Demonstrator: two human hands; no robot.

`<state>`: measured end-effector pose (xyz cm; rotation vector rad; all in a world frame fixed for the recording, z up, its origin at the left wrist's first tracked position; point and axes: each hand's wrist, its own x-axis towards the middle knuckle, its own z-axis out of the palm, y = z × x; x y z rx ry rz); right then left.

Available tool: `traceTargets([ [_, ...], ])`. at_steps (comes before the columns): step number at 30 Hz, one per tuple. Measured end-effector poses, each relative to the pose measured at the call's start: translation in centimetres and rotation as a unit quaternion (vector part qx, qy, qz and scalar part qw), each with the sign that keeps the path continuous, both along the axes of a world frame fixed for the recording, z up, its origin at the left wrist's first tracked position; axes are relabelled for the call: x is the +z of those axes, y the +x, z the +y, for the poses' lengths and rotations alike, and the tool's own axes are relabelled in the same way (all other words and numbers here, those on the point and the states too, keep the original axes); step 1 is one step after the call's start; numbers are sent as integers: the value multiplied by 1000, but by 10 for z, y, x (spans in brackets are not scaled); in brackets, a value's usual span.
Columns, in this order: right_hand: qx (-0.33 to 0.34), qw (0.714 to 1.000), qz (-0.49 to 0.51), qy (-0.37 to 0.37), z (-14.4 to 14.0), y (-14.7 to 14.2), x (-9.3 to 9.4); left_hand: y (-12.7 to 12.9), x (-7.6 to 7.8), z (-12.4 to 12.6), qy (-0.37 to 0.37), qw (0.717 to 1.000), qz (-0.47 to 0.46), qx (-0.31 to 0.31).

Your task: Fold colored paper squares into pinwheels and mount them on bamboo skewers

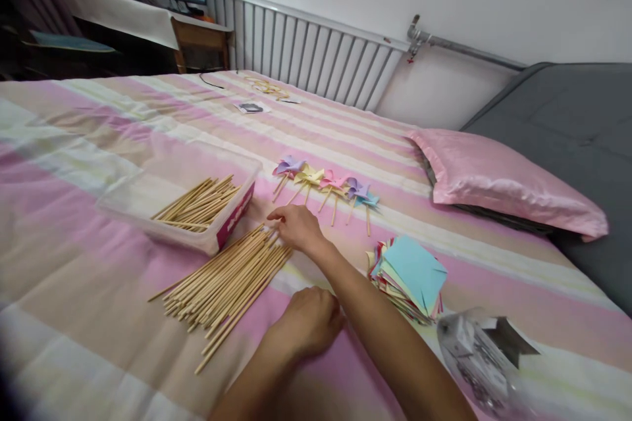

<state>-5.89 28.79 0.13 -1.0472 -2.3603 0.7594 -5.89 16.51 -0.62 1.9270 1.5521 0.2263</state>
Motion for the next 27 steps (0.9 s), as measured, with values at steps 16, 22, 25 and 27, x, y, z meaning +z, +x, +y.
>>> traceTargets([
  [16,-462,873,-37,150,-79,203,12,9,2,20,67,998,14,-6],
  [22,-411,885,-40,216,-60,214,-18,16,4,25,70,996,-5,46],
  [25,-396,893,-56,206,-56,216,-23,20,3,26,75,995,-23,57],
  [27,-394,898,-73,184,-54,217,-25,21,2,27,78,995,-30,61],
])
